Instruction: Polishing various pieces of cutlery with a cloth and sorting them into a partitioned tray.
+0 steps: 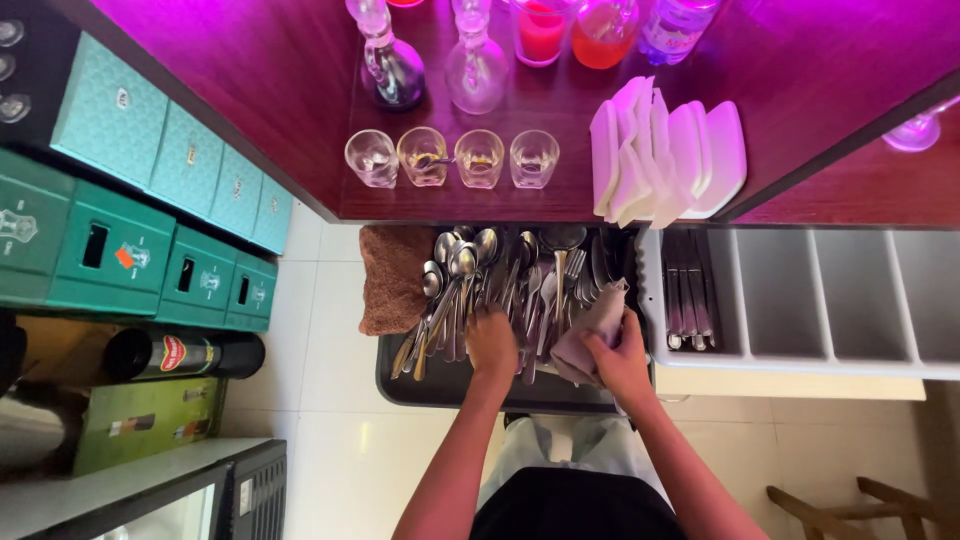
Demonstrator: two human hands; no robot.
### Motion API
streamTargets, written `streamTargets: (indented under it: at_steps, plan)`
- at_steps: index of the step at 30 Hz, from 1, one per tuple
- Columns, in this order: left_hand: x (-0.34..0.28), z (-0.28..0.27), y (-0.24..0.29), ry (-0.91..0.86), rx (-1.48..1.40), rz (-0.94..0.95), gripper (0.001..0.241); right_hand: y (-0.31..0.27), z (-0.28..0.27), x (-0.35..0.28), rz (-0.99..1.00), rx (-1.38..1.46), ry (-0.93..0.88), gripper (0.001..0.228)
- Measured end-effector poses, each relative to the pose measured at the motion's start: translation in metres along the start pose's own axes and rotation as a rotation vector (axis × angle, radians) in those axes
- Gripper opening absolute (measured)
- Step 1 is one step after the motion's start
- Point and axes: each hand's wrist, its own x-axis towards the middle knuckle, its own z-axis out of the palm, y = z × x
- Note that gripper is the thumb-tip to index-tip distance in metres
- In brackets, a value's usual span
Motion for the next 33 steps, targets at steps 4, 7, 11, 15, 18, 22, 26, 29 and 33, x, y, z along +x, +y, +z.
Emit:
streamTargets:
  at_steps: [4, 7, 11, 15, 18, 22, 26, 29, 33]
  plan:
    - [0.002, -0.001, -0.004, -0.257, -0.090, -0.080, 0.013, 0.006, 0.001, -0.002, -0.032, -0.003, 0.003, 0.064]
    - [-0.003, 0.007, -0.004, -0.302, -0.116, -0.057, 0.017, 0.012, 0.003, 0.000, 0.001, -0.072, 0.021, 0.060]
    - [-0.012, 0.031, -0.009, -0.258, -0.124, -0.001, 0.013, 0.019, 0.010, -0.002, -0.075, -0.014, -0.003, 0.059]
    - [-0.019, 0.052, -0.002, -0.120, -0.056, -0.034, 0.023, 0.012, 0.015, -0.010, -0.050, -0.114, -0.005, 0.054]
    - [-0.016, 0.049, 0.007, -0.138, 0.005, -0.090, 0.020, 0.000, 0.014, -0.012, -0.063, -0.049, -0.022, 0.058]
    - [-0.018, 0.039, 0.008, -0.124, 0.035, -0.056, 0.021, -0.001, 0.012, -0.012, -0.089, -0.003, -0.031, 0.058]
    - [-0.022, 0.013, 0.010, -0.107, -0.157, -0.038, 0.038, -0.001, 0.009, -0.013, -0.088, 0.064, -0.062, 0.057]
    - [-0.015, 0.008, -0.002, -0.104, -0.315, -0.003, 0.041, -0.003, 0.007, -0.013, -0.117, 0.057, -0.074, 0.058]
    - [-0.007, -0.038, -0.005, -0.181, -0.467, 0.051, 0.029, 0.001, 0.004, -0.010, -0.100, 0.132, -0.124, 0.054]
